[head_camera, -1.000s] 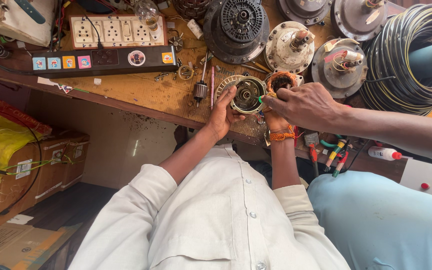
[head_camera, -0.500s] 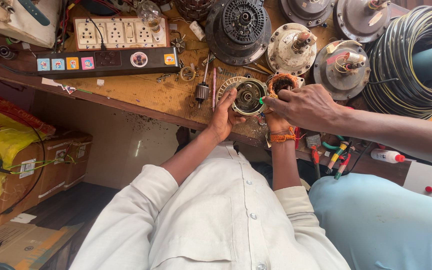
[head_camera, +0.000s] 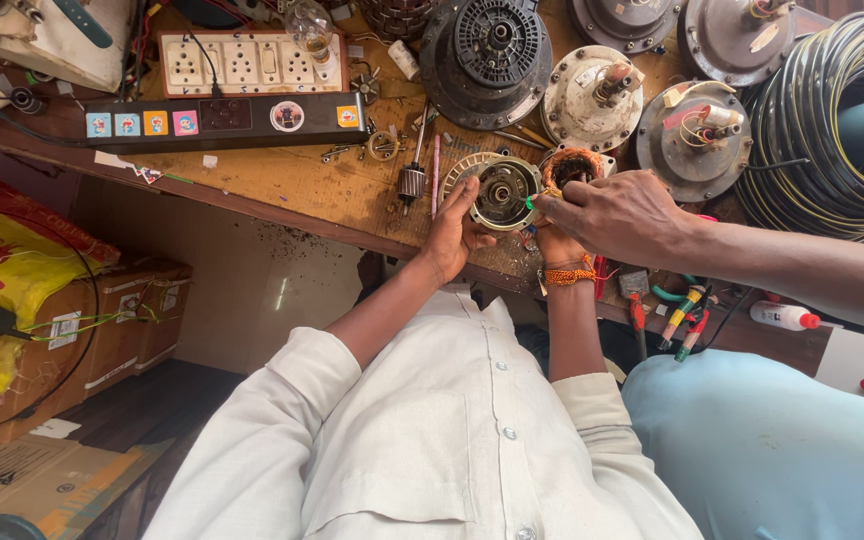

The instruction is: The person disassembles a small electric motor by removing the rotor and stator components. They use a screwdriver and pliers to adjust internal parts and wires, then reassemble the motor components on a cluttered workbench.

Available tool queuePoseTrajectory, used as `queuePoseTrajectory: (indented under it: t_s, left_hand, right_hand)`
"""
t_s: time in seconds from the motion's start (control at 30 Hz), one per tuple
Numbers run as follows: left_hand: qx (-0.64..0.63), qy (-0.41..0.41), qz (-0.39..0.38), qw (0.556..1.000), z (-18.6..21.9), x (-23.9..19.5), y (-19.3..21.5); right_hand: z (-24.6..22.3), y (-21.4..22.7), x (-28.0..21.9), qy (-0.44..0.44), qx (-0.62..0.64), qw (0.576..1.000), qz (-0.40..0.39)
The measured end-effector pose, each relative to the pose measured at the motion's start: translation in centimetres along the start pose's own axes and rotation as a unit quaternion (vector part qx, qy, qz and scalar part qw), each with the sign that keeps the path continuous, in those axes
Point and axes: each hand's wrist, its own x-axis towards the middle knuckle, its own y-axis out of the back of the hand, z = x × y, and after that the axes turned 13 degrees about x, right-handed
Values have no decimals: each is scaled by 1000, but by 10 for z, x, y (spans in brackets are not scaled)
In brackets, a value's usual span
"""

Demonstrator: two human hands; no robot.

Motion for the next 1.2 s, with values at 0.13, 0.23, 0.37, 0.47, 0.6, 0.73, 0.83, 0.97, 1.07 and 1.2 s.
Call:
queuePoseTrajectory:
  t_s: [0.13,0.23,0.37,0.47,0.6,0.73,0.83,0.97,1.07,1.2]
  left_hand:
    - [-3,-8,-14,1000,-1,-1,0]
    - [-11,-7,-21,1000,-1,-1,0]
    - [-16,-9,-23,1000,-3,-2,1]
    - [-15,-14,-19,1000,-3,-1,0]
    - [1,-18,-15,1000,-2,-4,-3]
    - [0,-14,-26,1000,2,-7,-5]
    - [16,-6,-21,1000,5,-8,-7]
    - [122,31,96,987,10,-1,-11]
    - [206,-12,144,968,12,3,-12]
    - [299,-37,162,940,14,6,-10]
  right_hand:
    - [2,-1,-1,54,-11,997,60]
    - [1,1,0,57,-13,996,62]
    - [-2,7,0,41,1,998,47]
    - [4,-1,1,60,4,995,83]
    - [26,-41,-7,10,3,1000,-19]
    - [54,-103,-23,78,-168,974,132]
    - [73,-138,-27,83,-220,961,142]
    - [86,-156,-27,87,-230,959,143]
    - [88,-160,-27,77,-244,958,132]
    - [92,-163,-28,81,-238,958,141]
